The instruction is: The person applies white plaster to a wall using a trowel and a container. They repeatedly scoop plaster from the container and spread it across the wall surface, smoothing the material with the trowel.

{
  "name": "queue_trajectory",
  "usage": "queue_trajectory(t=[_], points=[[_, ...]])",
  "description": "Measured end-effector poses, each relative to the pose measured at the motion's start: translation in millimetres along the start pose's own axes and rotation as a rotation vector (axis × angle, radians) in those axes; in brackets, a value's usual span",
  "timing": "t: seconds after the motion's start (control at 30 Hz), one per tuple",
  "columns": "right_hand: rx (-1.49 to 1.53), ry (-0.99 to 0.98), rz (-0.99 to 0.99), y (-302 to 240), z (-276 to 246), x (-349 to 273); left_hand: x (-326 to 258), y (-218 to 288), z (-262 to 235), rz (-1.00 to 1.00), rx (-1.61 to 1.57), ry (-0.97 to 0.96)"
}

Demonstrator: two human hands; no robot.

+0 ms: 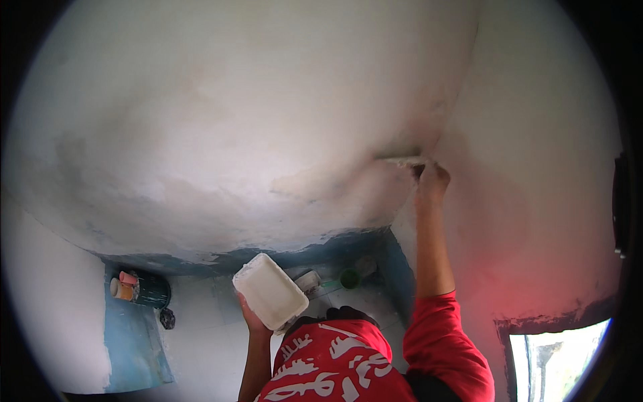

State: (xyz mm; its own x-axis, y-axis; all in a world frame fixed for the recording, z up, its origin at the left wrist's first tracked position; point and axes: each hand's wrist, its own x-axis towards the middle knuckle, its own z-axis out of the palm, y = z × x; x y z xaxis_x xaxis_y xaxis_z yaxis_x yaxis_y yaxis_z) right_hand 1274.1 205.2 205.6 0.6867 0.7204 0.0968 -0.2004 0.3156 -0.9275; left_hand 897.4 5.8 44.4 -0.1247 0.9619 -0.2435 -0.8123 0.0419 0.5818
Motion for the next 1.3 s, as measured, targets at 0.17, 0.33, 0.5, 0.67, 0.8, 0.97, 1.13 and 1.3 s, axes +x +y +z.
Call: queue_trajectory(t=[0.17, 0.33, 0.5, 0.67, 0.8, 0.97, 1.13, 1.3], points=[[0.152, 0.002, 0.002, -45, -7, -35, -5, -2, -3, 0.019, -0.001, 0.011], [0.019, -0.056, -0.121, 22, -46, -62, -12, 4, 1, 0.042, 0.008, 0.064], [-0.321, 0.067, -0.227, 88, -54, -44, -18, 13, -1, 0.089, -0.06, 0.058], [-0.471, 0.279, -0.447, 71, -23, -56, -35, 38, -15, 0.089, -0.061, 0.073], [-0.935, 0.335, -0.766, 66, 24, -51, -45, 71, -34, 0.081, -0.055, 0.044], [-1.197, 0.35, -0.952, 131, 71, -41, -53, 93, -42, 0.111, -0.054, 0.097], [-0.943, 0.13, -0.859, 199, 80, -102, -48, 98, -26, 0.148, -0.011, 0.114], [-0.831, -0.065, -0.643, 164, 25, -132, -42, 68, -42, 0.135, 0.05, 0.047]])
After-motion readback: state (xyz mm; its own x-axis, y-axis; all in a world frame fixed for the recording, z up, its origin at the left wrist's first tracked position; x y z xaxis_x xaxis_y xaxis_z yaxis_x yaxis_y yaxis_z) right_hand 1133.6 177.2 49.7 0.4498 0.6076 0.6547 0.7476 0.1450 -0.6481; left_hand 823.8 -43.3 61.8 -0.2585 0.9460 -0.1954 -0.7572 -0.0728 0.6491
